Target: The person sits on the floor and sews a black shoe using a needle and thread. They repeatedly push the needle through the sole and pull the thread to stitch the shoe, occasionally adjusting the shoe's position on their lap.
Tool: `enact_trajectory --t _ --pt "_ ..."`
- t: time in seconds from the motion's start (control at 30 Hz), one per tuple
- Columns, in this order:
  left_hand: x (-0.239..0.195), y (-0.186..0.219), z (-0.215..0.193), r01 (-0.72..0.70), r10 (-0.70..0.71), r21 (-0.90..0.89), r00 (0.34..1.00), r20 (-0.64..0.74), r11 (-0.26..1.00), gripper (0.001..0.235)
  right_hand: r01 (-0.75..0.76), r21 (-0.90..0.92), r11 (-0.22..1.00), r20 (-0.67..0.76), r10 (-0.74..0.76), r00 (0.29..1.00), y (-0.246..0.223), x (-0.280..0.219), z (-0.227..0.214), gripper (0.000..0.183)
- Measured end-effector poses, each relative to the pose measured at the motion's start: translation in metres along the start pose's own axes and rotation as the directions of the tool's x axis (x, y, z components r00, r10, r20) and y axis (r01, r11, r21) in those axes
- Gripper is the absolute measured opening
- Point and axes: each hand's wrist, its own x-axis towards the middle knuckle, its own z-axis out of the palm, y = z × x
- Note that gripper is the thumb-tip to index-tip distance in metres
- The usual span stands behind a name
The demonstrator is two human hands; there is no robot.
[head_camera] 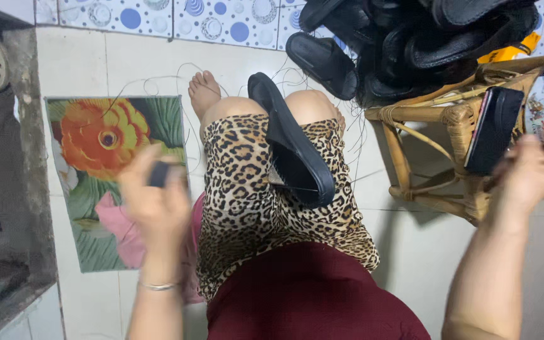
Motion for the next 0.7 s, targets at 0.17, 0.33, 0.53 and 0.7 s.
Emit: enact_trajectory --t 0.17,0.33,0.53,0.7 --pt "-0.017 0.087 0.028 0.346 0.074 -0.480 0.746 0.662 0.806 0.007 0.171 -0.089 0.981 0.650 -0.073 0.757 -0.134 -0.157 0.088 0.030" --pt "-0.009 0.124 0.026 0.455 0.431 -0.605 0.434 0.791 0.653 0.045 0.287 -0.027 0.957 0.905 -0.099 0.414 -0.152 -0.182 0.099 0.014" --pt "-0.035 0.078 0.068 -0.266 0.256 -0.022 0.899 0.355 0.964 0.047 0.094 0.274 0.957 0.870 -0.288 0.399 -0.149 -0.185 0.118 0.031" --pt "-0.043 0.071 0.079 -0.113 0.138 -0.084 0.900 0.413 0.990 0.053 -0.459 0.532 0.712 0.748 -0.141 0.649 -0.128 -0.215 0.147 0.040"
